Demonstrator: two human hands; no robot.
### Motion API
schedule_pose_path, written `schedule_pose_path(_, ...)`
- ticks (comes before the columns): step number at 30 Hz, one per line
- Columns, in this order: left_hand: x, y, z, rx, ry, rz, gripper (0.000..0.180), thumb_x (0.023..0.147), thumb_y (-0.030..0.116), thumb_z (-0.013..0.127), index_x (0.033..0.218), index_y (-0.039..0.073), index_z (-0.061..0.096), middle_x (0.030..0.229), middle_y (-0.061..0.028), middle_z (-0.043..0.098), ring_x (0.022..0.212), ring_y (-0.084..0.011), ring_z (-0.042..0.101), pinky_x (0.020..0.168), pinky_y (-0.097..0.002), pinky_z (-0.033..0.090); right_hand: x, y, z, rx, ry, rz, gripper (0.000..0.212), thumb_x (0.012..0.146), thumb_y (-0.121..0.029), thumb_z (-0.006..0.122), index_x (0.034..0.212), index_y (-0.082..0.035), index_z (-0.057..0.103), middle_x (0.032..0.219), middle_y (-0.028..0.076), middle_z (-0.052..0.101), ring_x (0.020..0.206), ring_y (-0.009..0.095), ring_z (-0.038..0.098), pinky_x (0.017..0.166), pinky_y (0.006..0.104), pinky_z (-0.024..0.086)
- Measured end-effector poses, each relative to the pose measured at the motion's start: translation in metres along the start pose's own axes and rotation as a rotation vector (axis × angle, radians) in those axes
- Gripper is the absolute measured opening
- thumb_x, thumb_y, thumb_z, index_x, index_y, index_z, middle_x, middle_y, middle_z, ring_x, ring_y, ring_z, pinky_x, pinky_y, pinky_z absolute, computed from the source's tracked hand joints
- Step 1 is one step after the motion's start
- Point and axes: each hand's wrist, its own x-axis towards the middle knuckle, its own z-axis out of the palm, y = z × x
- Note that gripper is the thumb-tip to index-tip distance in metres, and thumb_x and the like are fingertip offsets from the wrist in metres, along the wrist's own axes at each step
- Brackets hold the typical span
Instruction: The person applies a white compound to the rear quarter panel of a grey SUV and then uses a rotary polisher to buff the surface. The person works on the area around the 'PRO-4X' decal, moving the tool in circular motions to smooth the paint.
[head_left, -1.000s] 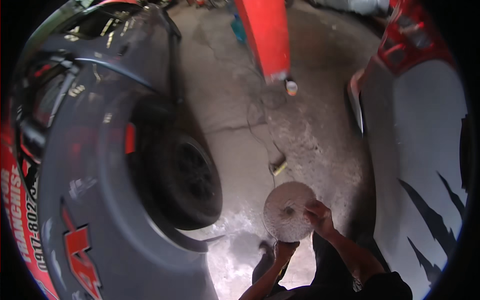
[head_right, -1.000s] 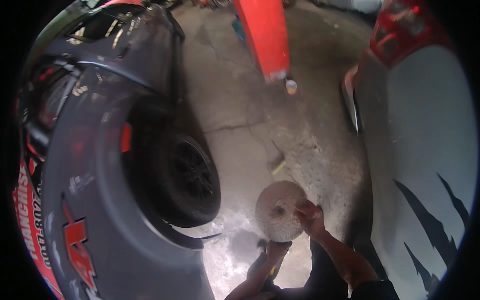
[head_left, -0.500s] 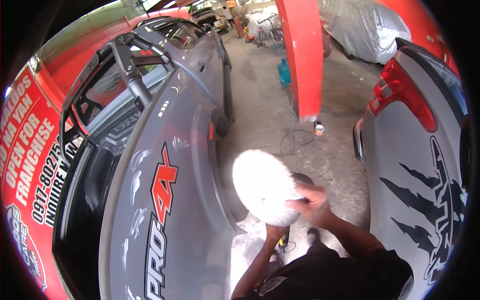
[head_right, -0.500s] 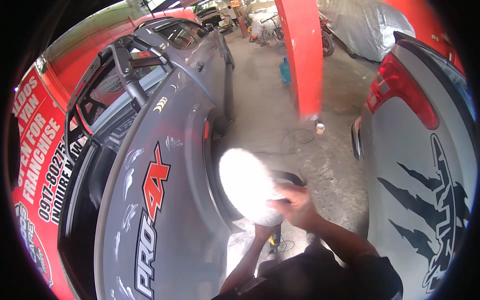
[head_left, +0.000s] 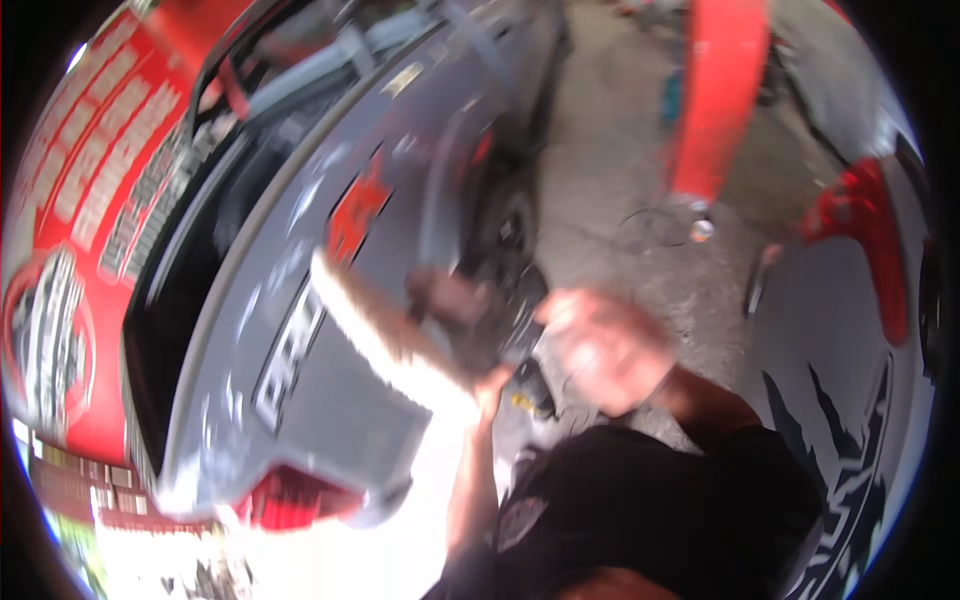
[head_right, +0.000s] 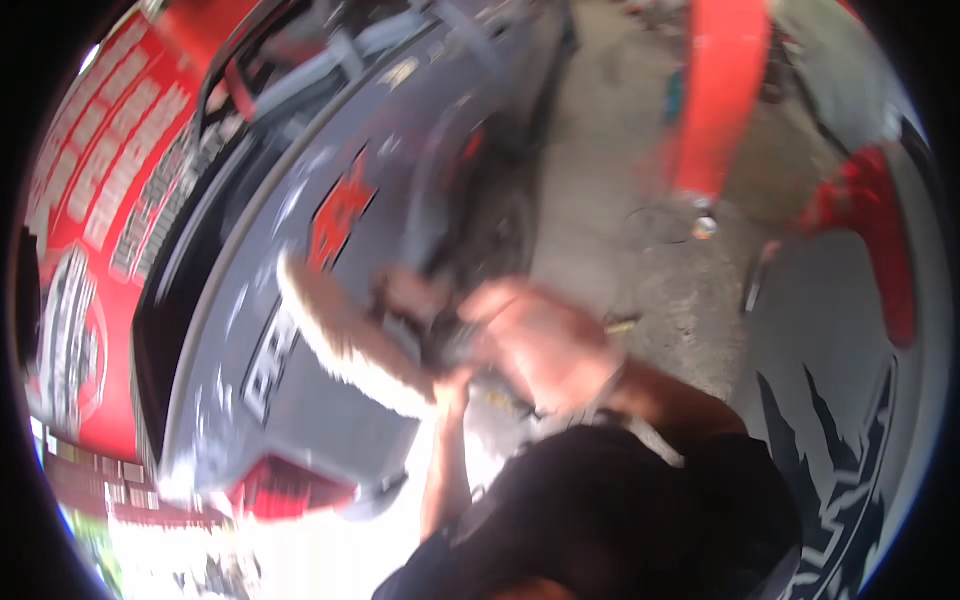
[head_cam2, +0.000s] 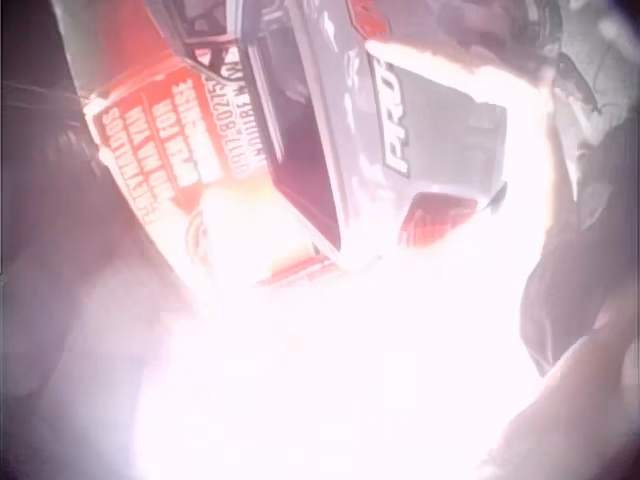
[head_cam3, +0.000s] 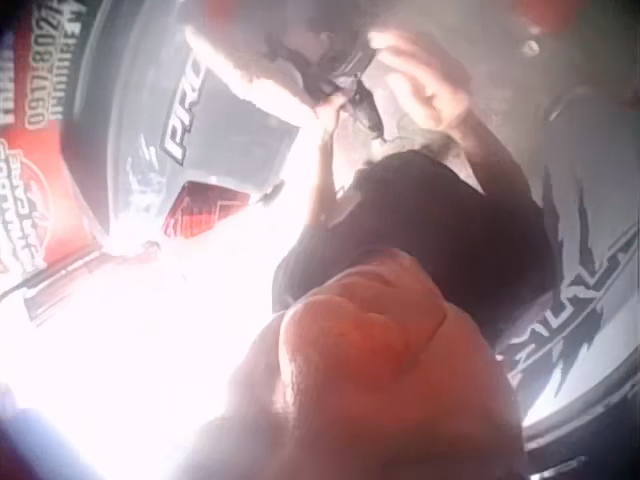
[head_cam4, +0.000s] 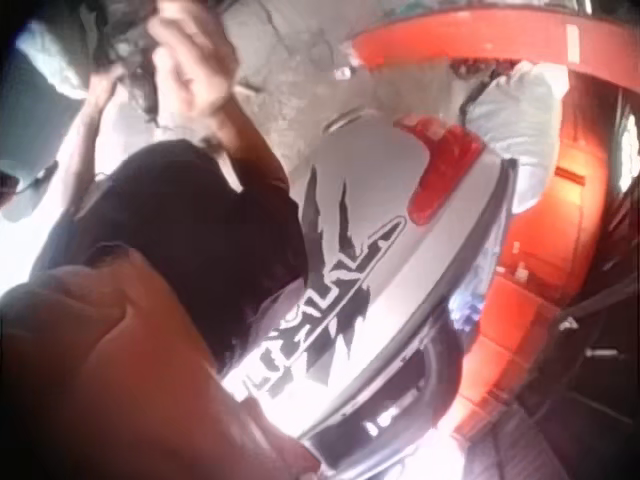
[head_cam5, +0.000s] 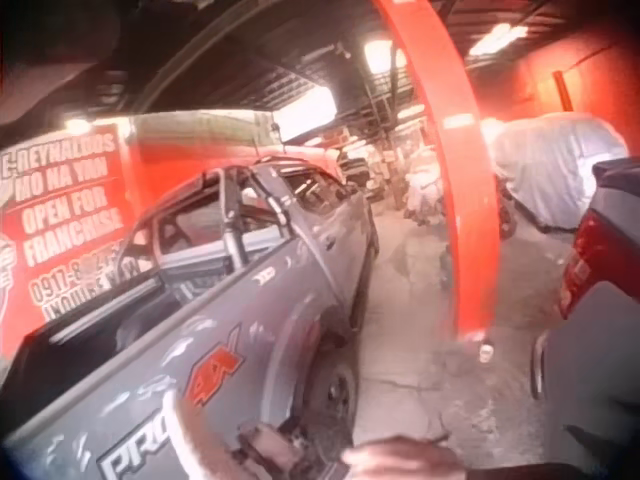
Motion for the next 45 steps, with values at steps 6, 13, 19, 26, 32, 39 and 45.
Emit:
schedule_pose_path(6,0.001,0.073,-0.049,-0.220,-0.073,0.016,0.090,0.069,0.025,0.094,0.142,-0.001,0.048,0.130,-0.0143,0.063,0.117,-0.0259,0.061,0.101,-0.0400,0.050,-0.121,0.067,0.055,0.331,-0.434,0.856,0.082,0.084,-0.023,0.086,0.150,0.003,0.047,0.140,0.019,0.063,0.130,0.028,0.059,0.107,0.0378,0.047)
schedule_pose_path(13,-0.012,0.108,-0.090,-0.491,-0.186,-0.071,0.095,0.068,0.020,0.093,0.146,-0.002,0.044,0.134,-0.0130,0.060,0.121,-0.0248,0.058,0.107,-0.0405,0.046,-0.114,0.012,0.169,1.155,-0.488,0.990,0.073,0.077,-0.022,0.089,0.137,-0.001,0.053,0.115,0.011,0.068,0.099,0.020,0.065,0.084,0.0354,0.054)
schedule_pose_path(19,-0.042,0.108,-0.094,-0.548,0.017,-0.125,0.085,0.072,0.020,0.093,0.142,-0.002,0.049,0.128,-0.0121,0.064,0.116,-0.0228,0.061,0.103,-0.0387,0.049,-0.122,0.026,0.176,0.496,-0.402,0.451,0.029,0.082,-0.010,0.078,0.108,-0.001,0.070,0.098,0.008,0.071,0.084,0.019,0.067,0.079,0.0342,0.054)
schedule_pose_path(26,-0.063,0.105,-0.063,-0.547,0.297,-0.068,0.057,0.080,0.018,0.089,0.126,-0.001,0.063,0.114,-0.0095,0.070,0.104,-0.0193,0.066,0.093,-0.0353,0.054,-0.106,0.045,0.148,0.471,-0.528,0.830,0.025,0.075,-0.012,0.083,0.094,0.000,0.071,0.087,0.010,0.072,0.075,0.023,0.071,0.073,0.0361,0.057)
schedule_pose_path(32,-0.054,0.098,-0.037,-0.568,0.559,-0.053,0.055,0.084,0.021,0.081,0.131,-0.001,0.062,0.120,-0.0124,0.070,0.110,-0.0227,0.065,0.100,-0.0377,0.050,-0.097,0.081,0.129,0.558,-0.701,0.691,0.034,0.075,-0.016,0.084,0.100,0.001,0.069,0.086,0.010,0.071,0.079,0.021,0.070,0.076,0.0352,0.056)
schedule_pose_path(39,-0.041,0.096,-0.024,-0.604,0.641,0.006,0.062,0.082,0.025,0.081,0.134,-0.001,0.058,0.120,-0.0120,0.067,0.111,-0.0237,0.064,0.102,-0.0390,0.049,-0.101,0.102,0.126,0.579,-0.688,0.745,0.035,0.077,-0.014,0.082,0.102,0.003,0.065,0.087,0.013,0.070,0.073,0.026,0.068,0.070,0.0401,0.055)
schedule_pose_path(45,-0.043,0.110,-0.029,-0.362,0.799,-0.019,0.072,0.082,0.034,0.087,0.134,-0.004,0.054,0.121,-0.0137,0.065,0.109,-0.0241,0.065,0.098,-0.0379,0.052,-0.096,0.095,0.144,0.553,-0.668,0.699,0.033,0.081,-0.013,0.078,0.107,0.004,0.065,0.085,0.013,0.068,0.073,0.024,0.067,0.068,0.0393,0.055)
